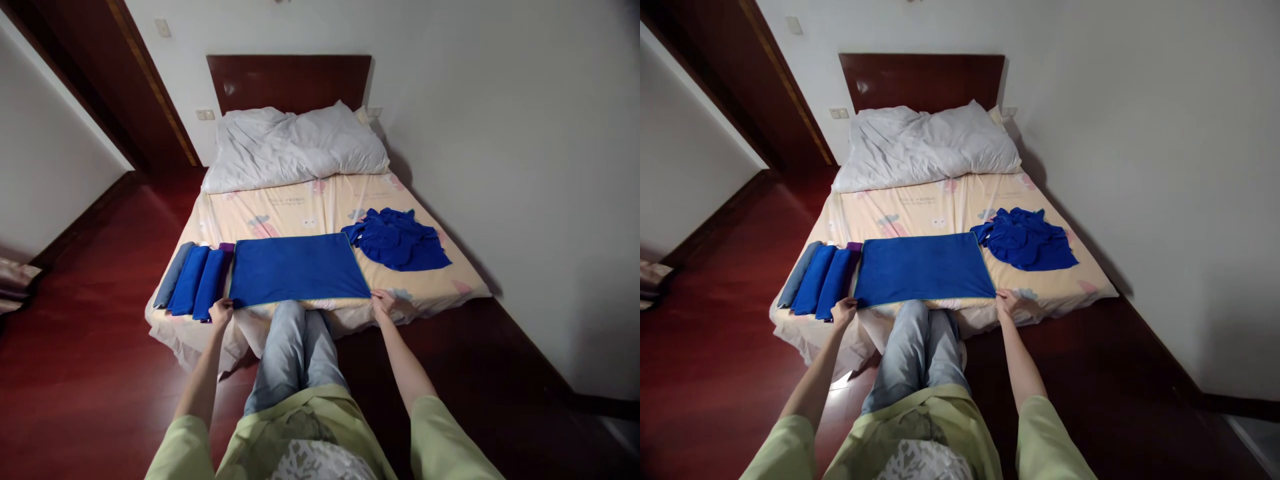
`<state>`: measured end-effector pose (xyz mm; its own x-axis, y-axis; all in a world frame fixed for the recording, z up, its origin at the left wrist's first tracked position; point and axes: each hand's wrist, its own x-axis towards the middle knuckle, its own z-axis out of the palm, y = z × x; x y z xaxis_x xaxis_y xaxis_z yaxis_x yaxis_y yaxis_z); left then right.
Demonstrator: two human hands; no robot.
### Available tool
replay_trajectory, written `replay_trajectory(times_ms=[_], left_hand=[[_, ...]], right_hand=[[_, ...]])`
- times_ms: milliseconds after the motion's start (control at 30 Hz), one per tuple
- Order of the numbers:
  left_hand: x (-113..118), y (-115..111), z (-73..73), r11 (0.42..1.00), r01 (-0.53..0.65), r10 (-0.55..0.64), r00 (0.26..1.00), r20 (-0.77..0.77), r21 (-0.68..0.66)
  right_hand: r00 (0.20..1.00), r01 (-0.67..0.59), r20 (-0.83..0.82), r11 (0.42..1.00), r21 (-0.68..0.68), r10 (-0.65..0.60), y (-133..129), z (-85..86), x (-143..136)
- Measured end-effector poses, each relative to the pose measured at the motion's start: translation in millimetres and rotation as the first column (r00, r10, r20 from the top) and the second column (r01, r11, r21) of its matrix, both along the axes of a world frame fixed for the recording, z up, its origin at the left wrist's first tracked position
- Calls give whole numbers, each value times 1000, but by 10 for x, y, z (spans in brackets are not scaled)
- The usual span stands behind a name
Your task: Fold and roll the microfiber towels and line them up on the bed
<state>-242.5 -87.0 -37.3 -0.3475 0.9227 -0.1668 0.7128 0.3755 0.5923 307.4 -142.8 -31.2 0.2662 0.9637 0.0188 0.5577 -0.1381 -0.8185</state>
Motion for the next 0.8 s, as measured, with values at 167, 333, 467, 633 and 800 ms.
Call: replay_trajectory(times_ms=[167,333,467,633,800], left_hand=[[277,146,50,986,164,-158,968,-195,17],[892,503,-138,812,547,-412,784,-464,203],[1235,622,-518,761,615,-496,757,-426,205],[1287,496,-909,784,560,-413,792,-450,267],[1289,454,-944,774,570,-411,783,-467,276]], right_hand=[[953,280,102,958,65,-286,91,-304,167],[936,268,199,955,131,-290,398,-484,141],[913,25,401,992,122,-72,789,-528,177],[843,-115,532,993,39,77,1408,-625,331],[824,-20,559,989,-145,99,2093,-774,459]])
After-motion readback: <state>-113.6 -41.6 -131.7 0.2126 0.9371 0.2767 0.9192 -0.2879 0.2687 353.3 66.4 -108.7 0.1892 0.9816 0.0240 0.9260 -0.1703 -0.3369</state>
